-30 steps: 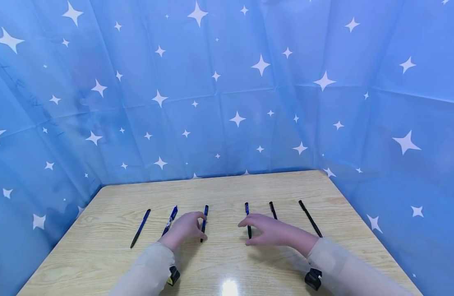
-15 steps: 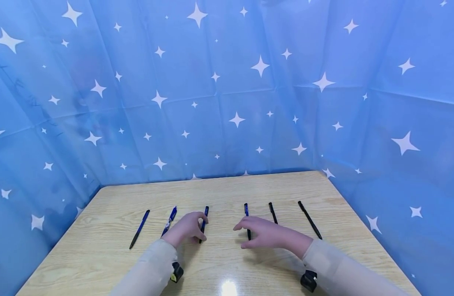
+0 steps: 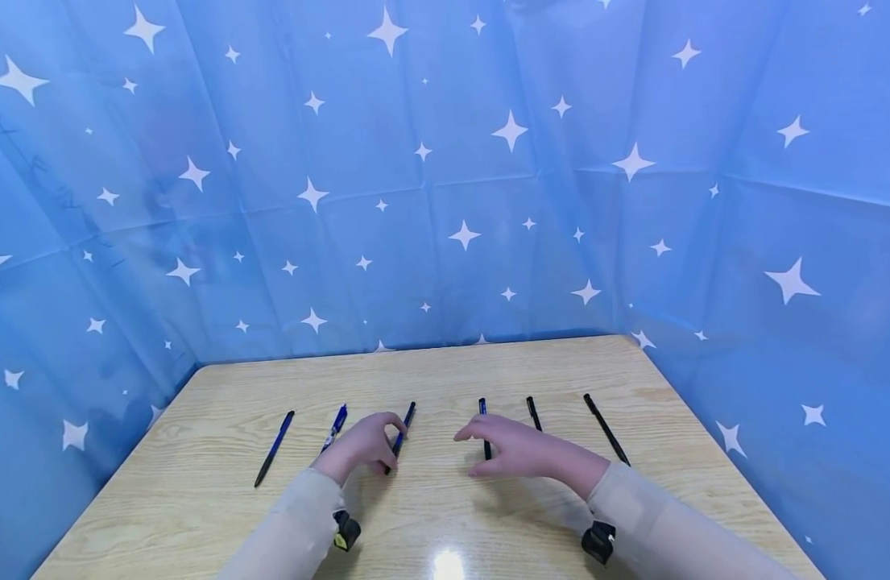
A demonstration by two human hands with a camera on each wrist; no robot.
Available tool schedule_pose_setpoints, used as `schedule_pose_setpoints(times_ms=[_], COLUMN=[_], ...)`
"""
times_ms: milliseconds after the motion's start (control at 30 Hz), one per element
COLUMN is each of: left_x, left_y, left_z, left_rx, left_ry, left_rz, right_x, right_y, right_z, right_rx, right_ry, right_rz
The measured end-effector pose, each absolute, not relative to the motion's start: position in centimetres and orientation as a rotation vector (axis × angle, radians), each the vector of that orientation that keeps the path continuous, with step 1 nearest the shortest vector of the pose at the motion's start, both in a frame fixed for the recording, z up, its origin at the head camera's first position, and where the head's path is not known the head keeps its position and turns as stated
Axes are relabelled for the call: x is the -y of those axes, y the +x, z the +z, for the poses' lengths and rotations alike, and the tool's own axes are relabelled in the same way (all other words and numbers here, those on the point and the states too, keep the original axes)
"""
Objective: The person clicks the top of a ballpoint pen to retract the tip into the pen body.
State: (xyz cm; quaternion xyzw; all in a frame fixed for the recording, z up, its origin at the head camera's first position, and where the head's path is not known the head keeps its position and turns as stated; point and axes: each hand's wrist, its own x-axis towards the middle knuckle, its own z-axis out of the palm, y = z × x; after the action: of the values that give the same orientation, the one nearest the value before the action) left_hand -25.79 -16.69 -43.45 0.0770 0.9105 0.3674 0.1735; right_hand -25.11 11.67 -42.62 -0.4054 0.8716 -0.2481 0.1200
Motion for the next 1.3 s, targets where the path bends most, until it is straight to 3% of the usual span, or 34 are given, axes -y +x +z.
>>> schedule_pose_setpoints(times_ms=[433, 1300], left_x=[15.3, 12.0], left_y=[-25.3, -23.4], left_z=[-41.6, -39.8], left_rx=[-2.613, -2.72], left_ry=[0.26, 0.397], left_rz=[1.218, 1.745], right_x=[-10.9, -9.2], right_y=[-25.7, -25.9], right_z=[-41.4, -38.2], right_rx=[-2.618, -2.706], right_ry=[-1.126, -0.97], right_rz=[-0.886, -1.722])
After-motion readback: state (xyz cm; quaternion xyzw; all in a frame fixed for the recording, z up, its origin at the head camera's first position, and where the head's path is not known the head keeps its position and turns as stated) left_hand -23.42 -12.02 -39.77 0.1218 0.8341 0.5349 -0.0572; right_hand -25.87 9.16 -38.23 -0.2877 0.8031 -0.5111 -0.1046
